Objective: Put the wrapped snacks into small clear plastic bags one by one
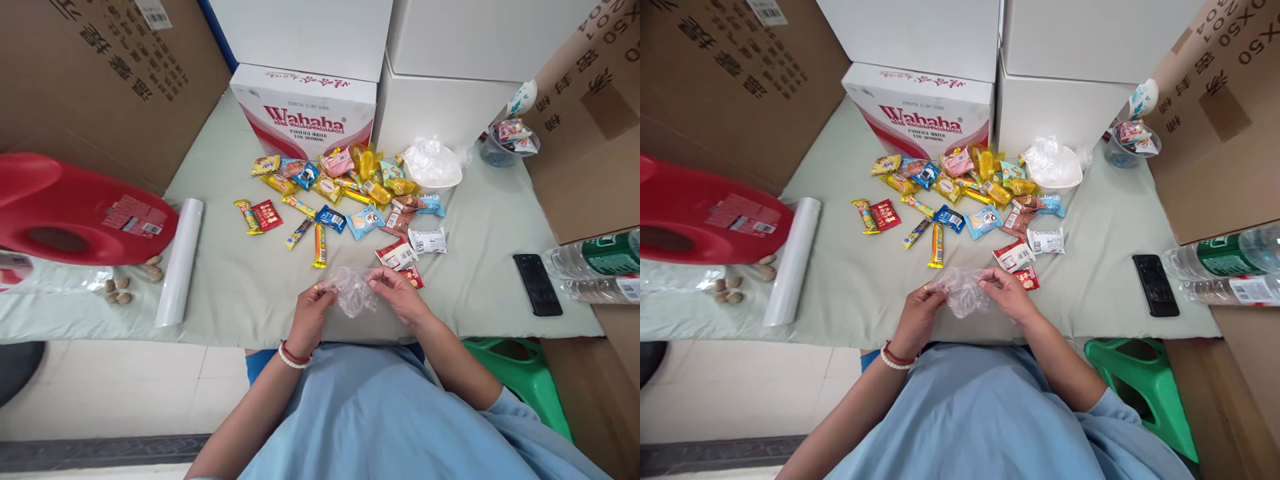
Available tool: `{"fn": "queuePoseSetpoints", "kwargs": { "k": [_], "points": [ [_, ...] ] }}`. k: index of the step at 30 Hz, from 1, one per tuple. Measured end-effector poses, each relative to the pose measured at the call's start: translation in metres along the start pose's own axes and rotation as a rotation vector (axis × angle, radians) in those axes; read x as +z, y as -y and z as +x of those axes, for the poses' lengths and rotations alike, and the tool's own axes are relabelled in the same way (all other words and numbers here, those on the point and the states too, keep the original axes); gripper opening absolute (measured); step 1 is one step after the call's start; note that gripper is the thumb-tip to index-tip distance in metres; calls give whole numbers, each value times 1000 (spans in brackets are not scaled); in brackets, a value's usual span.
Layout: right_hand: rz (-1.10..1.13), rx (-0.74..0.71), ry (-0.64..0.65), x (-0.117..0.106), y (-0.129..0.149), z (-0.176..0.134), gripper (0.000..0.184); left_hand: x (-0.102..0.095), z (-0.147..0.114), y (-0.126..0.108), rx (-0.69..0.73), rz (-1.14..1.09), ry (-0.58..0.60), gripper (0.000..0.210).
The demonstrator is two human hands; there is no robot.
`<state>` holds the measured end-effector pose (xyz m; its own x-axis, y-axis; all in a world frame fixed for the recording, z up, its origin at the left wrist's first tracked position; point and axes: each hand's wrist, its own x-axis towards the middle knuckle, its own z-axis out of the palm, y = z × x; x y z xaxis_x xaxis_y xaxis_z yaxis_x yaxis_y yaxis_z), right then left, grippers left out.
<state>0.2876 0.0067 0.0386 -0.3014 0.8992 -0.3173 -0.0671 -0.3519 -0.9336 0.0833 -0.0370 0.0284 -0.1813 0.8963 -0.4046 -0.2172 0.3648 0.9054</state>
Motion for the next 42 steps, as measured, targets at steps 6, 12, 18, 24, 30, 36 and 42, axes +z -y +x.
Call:
{"fn": "queuePoseSetpoints", "kwargs": {
  "k": [6, 12, 18, 24, 30, 36, 42],
  "points": [
    [329, 199, -6, -10, 6, -9, 45, -14, 3, 3, 40, 41, -168, 35],
    [387, 165, 32, 2, 9, -12, 40, 7, -12, -5, 245, 176, -82, 47],
    [340, 144, -6, 0, 15, -11, 42, 15, 6, -6, -30, -78, -20, 43],
    [83, 109, -271, -36, 2, -6, 50, -36, 15, -18, -94, -155, -66, 52],
    [-592, -213, -449, -54, 1, -11, 31, -57, 18, -13, -59, -147, -201, 49],
    [-1045, -689, -42, 9, 9, -26, 43, -38, 19, -4, -46, -168, -231, 46],
    [-1035, -702, 158, 51, -23, -16, 17, -39, 7, -22, -118, -324, -104, 45]
  ]
}}
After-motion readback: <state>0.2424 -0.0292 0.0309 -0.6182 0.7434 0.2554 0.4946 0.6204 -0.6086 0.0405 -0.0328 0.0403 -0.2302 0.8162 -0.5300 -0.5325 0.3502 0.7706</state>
